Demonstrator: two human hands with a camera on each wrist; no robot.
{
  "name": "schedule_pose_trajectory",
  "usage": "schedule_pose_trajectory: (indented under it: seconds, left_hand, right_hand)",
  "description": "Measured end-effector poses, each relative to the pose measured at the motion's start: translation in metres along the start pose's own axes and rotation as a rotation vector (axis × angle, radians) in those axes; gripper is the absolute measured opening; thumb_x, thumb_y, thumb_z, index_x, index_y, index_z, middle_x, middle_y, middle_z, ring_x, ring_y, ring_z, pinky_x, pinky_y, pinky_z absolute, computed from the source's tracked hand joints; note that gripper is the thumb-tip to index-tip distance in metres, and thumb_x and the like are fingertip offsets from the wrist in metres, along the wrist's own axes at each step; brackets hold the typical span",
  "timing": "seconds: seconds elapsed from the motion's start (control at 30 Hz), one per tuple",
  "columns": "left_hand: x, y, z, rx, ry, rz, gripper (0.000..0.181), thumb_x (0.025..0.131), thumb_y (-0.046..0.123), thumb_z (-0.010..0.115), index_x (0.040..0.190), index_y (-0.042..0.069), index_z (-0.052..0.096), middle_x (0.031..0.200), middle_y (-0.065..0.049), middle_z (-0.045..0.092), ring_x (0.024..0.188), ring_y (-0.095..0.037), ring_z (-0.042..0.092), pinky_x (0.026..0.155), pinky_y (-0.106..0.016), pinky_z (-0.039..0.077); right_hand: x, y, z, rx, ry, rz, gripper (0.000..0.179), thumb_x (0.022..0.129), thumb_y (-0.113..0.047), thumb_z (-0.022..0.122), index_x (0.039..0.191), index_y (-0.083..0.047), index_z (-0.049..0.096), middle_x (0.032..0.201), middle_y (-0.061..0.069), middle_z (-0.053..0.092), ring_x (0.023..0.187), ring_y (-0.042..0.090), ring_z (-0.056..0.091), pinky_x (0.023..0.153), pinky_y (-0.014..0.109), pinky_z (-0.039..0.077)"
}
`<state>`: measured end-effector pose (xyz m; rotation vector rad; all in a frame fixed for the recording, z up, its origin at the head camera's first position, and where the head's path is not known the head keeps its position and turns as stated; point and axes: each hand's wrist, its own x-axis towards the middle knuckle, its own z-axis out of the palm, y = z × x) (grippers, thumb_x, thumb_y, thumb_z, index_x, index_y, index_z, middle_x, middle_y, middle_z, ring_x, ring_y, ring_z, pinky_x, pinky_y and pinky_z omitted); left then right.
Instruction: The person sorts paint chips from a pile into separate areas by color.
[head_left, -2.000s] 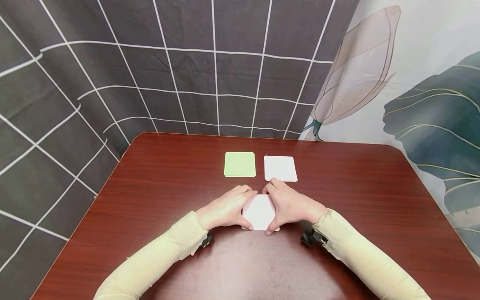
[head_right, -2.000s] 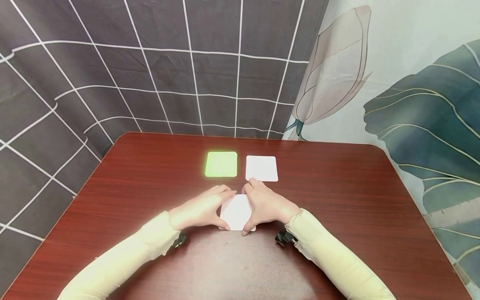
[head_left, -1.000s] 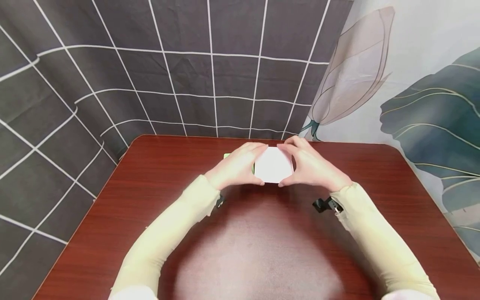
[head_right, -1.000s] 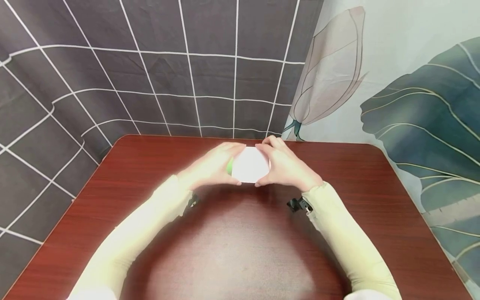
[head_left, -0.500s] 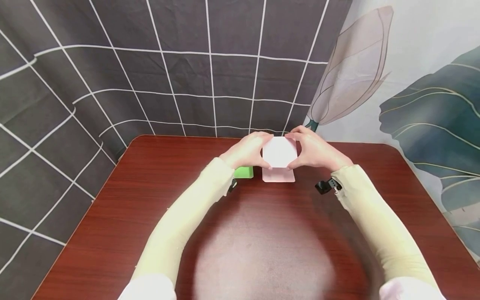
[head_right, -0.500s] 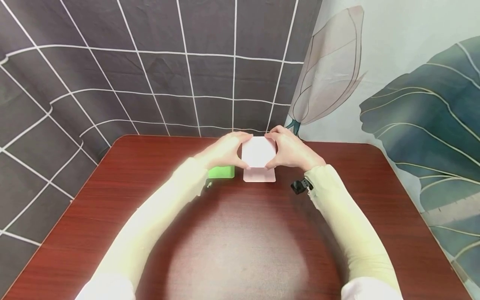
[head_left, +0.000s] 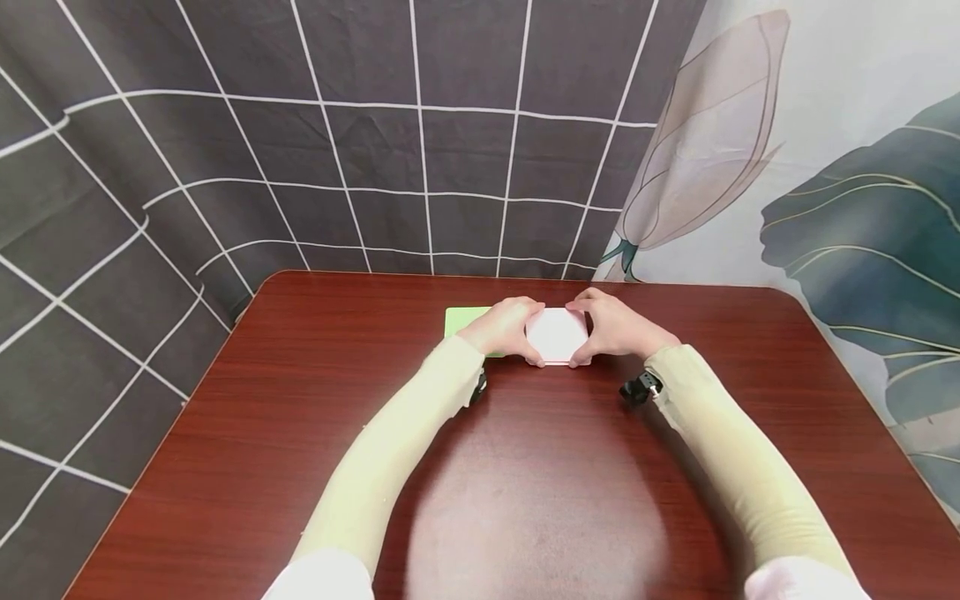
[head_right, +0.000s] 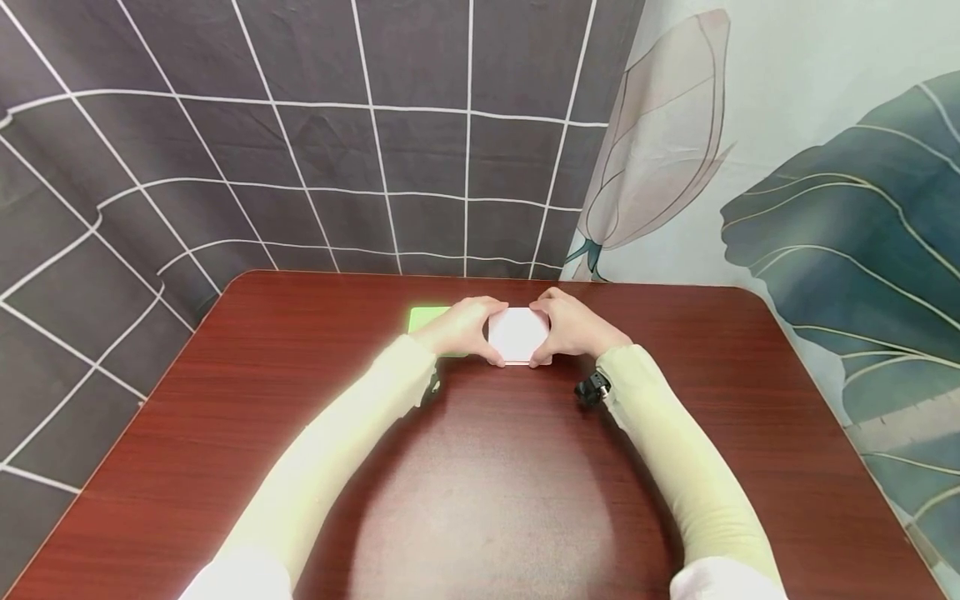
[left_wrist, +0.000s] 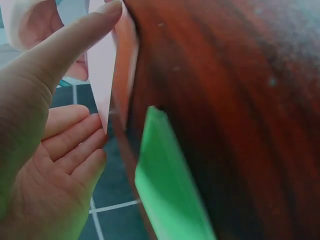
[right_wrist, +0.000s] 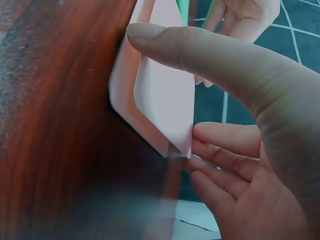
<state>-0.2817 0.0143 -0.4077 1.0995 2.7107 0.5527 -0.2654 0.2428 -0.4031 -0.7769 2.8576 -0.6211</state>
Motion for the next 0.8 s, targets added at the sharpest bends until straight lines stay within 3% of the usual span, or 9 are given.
schedule_pose_trajectory:
  seconds: [0.4,0.8]
  left_hand:
    - [-0.0015,-0.0064,0.0073,-0.021,-0.025,-0.010,0.099,0.071,0.042,0.091,0.147,-0.005,0.048,0.141,-0.016,0.057,0.128,-0.024,0.053,0.107,-0.029,0.041]
    - [-0.0023,-0.0079,0.0113,-0.007,-0.015,-0.006,0.098,0.073,0.041,0.090,0.148,-0.005,0.047,0.146,-0.016,0.053,0.135,-0.026,0.048,0.112,-0.029,0.035]
  right_hand:
    - [0.0017,0.0035,0.0072,0.004,-0.041,0.007,0.089,0.062,-0.030,0.094,0.134,0.010,0.059,0.132,0.023,0.056,0.121,0.036,0.053,0.104,0.049,0.043]
    - [-0.0001,0.0046,0.0094,-0.001,-0.026,0.006,0.091,0.064,-0.030,0.091,0.138,0.010,0.056,0.131,0.025,0.058,0.119,0.037,0.054,0.103,0.050,0.044]
